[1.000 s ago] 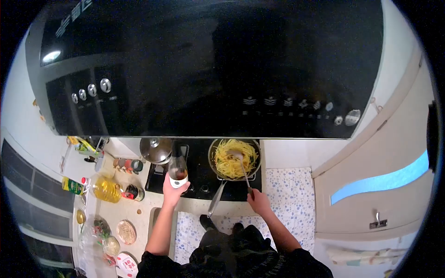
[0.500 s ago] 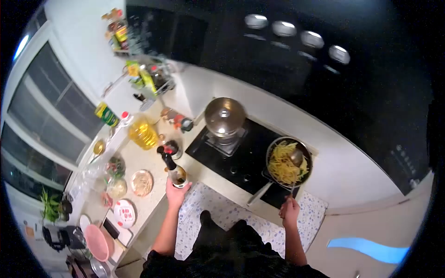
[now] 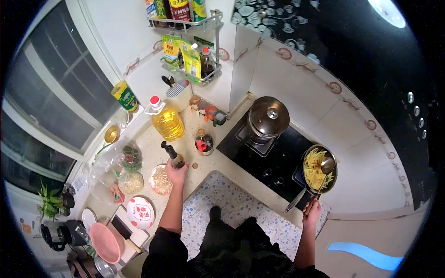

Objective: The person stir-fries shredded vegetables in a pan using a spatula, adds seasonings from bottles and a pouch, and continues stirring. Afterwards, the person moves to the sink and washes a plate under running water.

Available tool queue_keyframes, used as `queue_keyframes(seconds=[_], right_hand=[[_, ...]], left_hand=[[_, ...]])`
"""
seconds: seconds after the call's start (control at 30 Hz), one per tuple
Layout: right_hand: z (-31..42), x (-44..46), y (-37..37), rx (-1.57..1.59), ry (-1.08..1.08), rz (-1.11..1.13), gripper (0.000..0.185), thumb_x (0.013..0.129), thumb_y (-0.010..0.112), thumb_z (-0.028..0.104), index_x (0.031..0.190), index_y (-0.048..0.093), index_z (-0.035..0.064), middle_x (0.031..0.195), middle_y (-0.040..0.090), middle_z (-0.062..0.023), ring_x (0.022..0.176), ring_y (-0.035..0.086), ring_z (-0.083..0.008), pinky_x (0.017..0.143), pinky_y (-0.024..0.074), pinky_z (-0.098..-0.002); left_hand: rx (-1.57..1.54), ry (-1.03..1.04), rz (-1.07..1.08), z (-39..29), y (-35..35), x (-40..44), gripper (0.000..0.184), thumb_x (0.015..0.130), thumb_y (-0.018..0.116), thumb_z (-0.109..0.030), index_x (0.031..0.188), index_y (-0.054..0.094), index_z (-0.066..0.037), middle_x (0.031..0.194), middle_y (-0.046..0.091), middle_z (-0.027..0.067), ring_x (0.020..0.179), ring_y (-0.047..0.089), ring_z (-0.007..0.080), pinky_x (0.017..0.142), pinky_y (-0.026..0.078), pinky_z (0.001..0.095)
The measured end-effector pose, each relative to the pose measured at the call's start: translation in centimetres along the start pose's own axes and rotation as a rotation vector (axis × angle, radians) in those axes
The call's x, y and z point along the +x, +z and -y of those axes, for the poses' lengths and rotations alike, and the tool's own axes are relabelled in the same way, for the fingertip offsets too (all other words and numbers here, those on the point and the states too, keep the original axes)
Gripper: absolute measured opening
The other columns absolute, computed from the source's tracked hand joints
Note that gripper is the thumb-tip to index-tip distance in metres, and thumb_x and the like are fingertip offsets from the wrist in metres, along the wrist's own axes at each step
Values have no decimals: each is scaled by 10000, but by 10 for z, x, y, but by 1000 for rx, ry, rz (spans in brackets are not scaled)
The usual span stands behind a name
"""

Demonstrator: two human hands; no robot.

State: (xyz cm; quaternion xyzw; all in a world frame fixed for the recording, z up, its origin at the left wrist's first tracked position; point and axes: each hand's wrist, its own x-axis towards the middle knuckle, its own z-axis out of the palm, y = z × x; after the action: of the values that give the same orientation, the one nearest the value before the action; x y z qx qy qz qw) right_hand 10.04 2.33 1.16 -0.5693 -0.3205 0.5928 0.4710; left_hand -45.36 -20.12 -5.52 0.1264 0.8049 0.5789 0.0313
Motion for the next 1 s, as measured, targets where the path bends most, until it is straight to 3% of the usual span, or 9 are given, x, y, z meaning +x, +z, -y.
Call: queue_keyframes(seconds=[0.13, 0.23, 0.53, 0.67, 0.8, 0.83, 0.87, 0.93, 1.0], right_hand=[[1, -25, 17, -42, 14, 0, 287, 1007, 509, 342, 1070, 594, 75, 644, 535, -19, 457, 481, -108, 381, 390, -228], [-1, -39, 23, -61, 37, -14, 297, 1007, 515, 350, 1070, 593, 70, 664, 544, -19, 466, 480, -104, 393, 393, -225], [1, -63, 24, -51, 52, -29, 318, 1020, 489, 324, 1097, 585, 30, 651, 546, -42, 451, 479, -134, 405, 407, -258], [15, -76, 29, -59, 56, -30, 309, 1021, 490, 306, 1102, 581, 21, 642, 543, -41, 443, 475, -142, 409, 410, -265], [19, -72, 12, -141, 32, -16, 298, 1022, 497, 306, 1134, 580, 43, 655, 552, -40, 446, 491, -137, 405, 416, -253], [22, -70, 8, -172, 43, -14, 306, 1028, 489, 307, 1132, 576, 32, 651, 556, -51, 437, 512, -157, 405, 427, -271], [27, -70, 0, -230, 53, -2, 311, 1035, 477, 305, 1142, 566, 27, 666, 564, -56, 425, 522, -154, 384, 418, -272], [43, -73, -7, -341, 62, -32, 317, 1044, 459, 299, 1161, 554, 21, 692, 567, -55, 409, 519, -148, 358, 394, -265], [54, -66, -33, -533, 10, -13, 308, 1035, 484, 265, 1197, 563, 15, 710, 549, -35, 441, 522, -129, 390, 399, -276]], left_hand=[[163, -159, -10, 11, 8, 28, 621, 638, 879, -115, 1179, 579, -56, 997, 691, 87, 908, 674, 208, 834, 531, 340], [83, -181, 37, 8, 14, 40, 641, 639, 879, -117, 1197, 568, -64, 1023, 689, 74, 925, 676, 207, 847, 530, 340], [126, -122, 57, 25, 27, 51, 650, 652, 845, -76, 1231, 550, -67, 1065, 679, 82, 981, 663, 221, 891, 511, 344], [-105, -88, 72, 70, 40, 58, 638, 661, 835, -33, 1226, 540, -56, 1083, 668, 91, 993, 656, 227, 892, 508, 348], [-136, -121, 124, 55, 42, 52, 778, 726, 783, 50, 1392, 393, -48, 1197, 602, 131, 1072, 614, 249, 924, 502, 365], [-241, -97, 135, 55, 42, 45, 866, 735, 776, 49, 1464, 312, -20, 1273, 571, 149, 1120, 598, 262, 946, 494, 370], [-115, -31, 76, 59, 47, 43, 910, 745, 765, 51, 1493, 249, 24, 1357, 520, 175, 1165, 580, 276, 965, 485, 373], [-26, -198, -64, 28, 52, 17, 908, 781, 737, 22, 1512, 199, 51, 1418, 473, 194, 1203, 564, 289, 987, 472, 372], [-82, -143, -112, 47, 64, -12, 815, 816, 700, 10, 1492, 247, 48, 1358, 515, 177, 1162, 577, 265, 977, 474, 356]])
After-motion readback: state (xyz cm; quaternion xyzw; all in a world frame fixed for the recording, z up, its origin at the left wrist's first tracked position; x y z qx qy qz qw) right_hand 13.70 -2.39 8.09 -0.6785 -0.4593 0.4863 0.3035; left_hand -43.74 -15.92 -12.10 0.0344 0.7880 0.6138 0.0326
